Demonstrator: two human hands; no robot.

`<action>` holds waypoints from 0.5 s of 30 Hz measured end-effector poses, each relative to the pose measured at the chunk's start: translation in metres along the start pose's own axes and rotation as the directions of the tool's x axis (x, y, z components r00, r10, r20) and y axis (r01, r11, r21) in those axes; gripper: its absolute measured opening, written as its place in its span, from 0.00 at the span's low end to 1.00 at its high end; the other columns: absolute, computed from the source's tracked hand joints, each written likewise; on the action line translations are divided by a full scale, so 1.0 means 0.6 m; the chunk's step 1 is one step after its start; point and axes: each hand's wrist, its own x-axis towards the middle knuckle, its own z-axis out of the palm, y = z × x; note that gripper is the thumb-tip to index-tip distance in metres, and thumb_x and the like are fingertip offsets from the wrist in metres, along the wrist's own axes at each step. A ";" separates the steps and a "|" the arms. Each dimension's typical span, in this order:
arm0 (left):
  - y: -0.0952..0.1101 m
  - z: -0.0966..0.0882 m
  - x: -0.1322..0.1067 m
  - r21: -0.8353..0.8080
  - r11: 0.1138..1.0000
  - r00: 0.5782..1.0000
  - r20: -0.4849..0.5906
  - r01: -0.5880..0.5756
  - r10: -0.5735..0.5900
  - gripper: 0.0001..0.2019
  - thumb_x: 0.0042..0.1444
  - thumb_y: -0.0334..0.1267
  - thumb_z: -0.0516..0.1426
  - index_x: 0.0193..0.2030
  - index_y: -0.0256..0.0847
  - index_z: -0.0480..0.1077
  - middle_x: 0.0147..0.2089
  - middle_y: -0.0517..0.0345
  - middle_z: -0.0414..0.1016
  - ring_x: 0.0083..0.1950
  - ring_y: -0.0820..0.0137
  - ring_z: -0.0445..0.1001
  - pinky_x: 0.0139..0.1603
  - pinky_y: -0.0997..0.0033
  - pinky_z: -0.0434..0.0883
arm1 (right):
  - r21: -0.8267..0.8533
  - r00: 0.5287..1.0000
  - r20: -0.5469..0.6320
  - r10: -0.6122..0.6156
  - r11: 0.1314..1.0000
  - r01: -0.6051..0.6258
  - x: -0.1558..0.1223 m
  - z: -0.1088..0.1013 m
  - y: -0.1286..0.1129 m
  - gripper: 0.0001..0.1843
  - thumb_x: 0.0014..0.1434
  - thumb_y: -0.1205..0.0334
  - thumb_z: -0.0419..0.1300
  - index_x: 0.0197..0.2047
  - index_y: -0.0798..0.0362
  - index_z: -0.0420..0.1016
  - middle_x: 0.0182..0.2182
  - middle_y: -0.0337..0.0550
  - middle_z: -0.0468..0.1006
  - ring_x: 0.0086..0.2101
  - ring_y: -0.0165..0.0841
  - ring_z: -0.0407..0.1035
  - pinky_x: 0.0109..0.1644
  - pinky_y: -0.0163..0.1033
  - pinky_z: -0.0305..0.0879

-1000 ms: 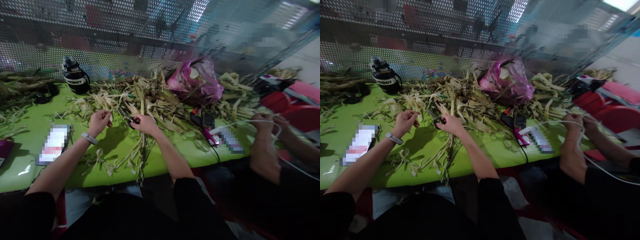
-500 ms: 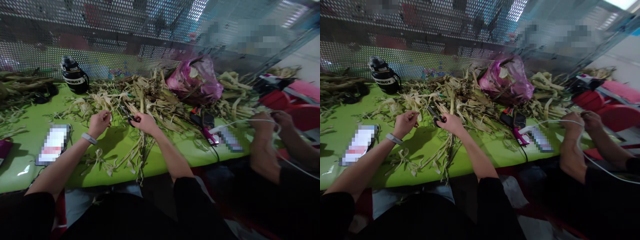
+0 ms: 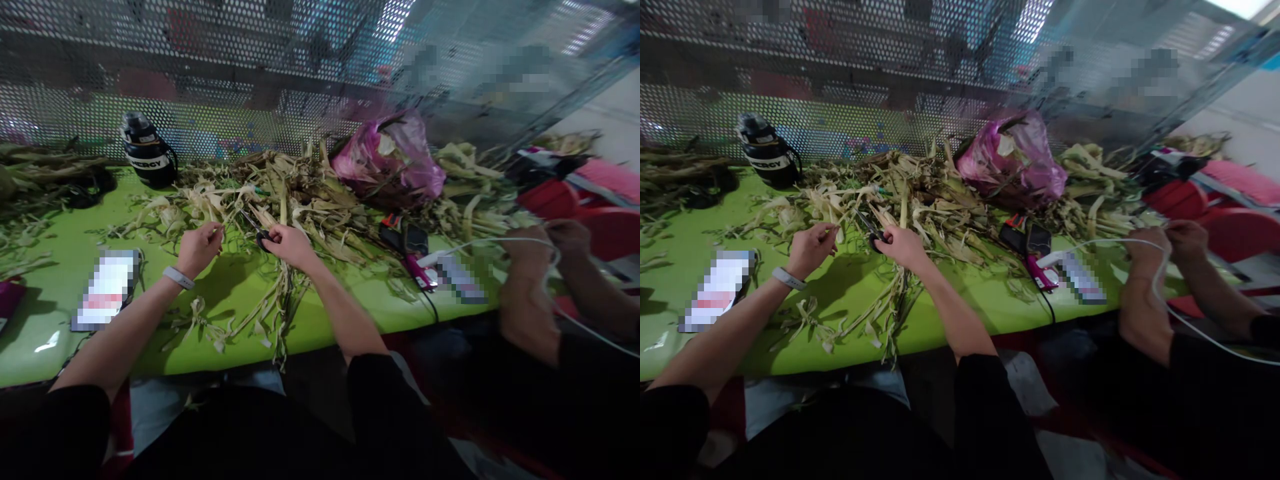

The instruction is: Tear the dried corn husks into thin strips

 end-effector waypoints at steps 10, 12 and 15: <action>0.013 -0.001 0.008 -0.434 0.857 0.958 0.189 0.278 -0.215 0.16 0.55 0.51 0.59 0.35 0.38 0.73 0.20 0.57 0.75 0.19 0.70 0.73 0.23 0.73 0.69 | 0.067 0.991 -0.118 0.061 0.996 -0.053 0.013 -0.003 0.011 0.16 0.55 0.47 0.60 0.34 0.53 0.75 0.29 0.40 0.78 0.28 0.30 0.68 0.31 0.34 0.57; 0.018 -0.004 0.012 -0.575 0.716 0.917 0.294 0.395 -0.270 0.17 0.51 0.51 0.63 0.32 0.36 0.73 0.20 0.57 0.74 0.19 0.72 0.72 0.24 0.73 0.70 | 0.047 0.989 -0.119 0.091 0.995 -0.086 0.017 -0.004 0.016 0.16 0.54 0.47 0.61 0.33 0.53 0.75 0.29 0.41 0.79 0.29 0.32 0.69 0.32 0.35 0.58; 0.019 -0.010 0.017 -0.676 0.550 0.871 0.395 0.490 -0.291 0.17 0.47 0.49 0.66 0.32 0.35 0.75 0.22 0.58 0.73 0.22 0.75 0.71 0.26 0.75 0.71 | -0.015 0.994 -0.020 0.108 0.994 -0.108 0.018 -0.006 0.021 0.15 0.54 0.47 0.62 0.32 0.52 0.75 0.30 0.42 0.80 0.29 0.33 0.71 0.31 0.35 0.57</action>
